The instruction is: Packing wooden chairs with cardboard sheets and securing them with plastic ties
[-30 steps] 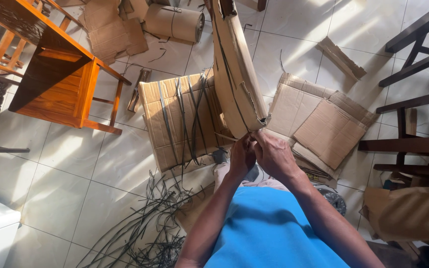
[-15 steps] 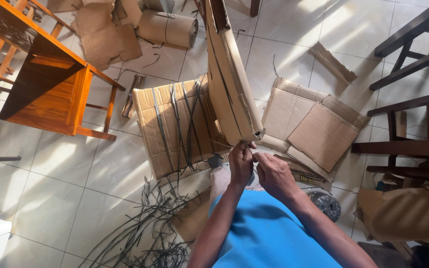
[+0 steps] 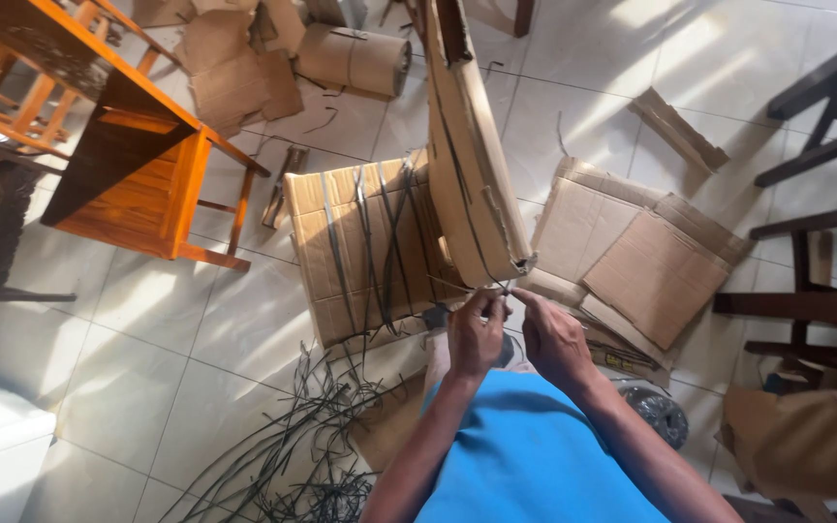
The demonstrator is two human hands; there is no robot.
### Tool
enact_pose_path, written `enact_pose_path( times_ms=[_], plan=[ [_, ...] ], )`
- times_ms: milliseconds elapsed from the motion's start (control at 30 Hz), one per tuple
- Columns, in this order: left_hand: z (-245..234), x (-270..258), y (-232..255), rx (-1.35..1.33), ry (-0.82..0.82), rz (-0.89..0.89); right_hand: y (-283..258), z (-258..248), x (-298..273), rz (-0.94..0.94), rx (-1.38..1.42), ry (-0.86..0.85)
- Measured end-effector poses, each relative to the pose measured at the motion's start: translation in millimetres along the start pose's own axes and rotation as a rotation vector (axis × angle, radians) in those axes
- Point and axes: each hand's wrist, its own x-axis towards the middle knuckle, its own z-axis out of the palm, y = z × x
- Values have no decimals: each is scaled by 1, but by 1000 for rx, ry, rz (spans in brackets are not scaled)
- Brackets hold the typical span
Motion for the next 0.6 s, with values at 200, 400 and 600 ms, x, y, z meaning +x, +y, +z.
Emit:
enact_pose_path(
  times_ms=[200,400,600],
  plan=[
    [-2,2,-11,207,14,250,-12,-6,7,-37,-4,43],
    [-10,1,-13,299,-62,305,9,5,0,-46,-108,12],
    [-18,1,-13,281,-107,285,12,13,2,-25,-191,50]
  ],
)
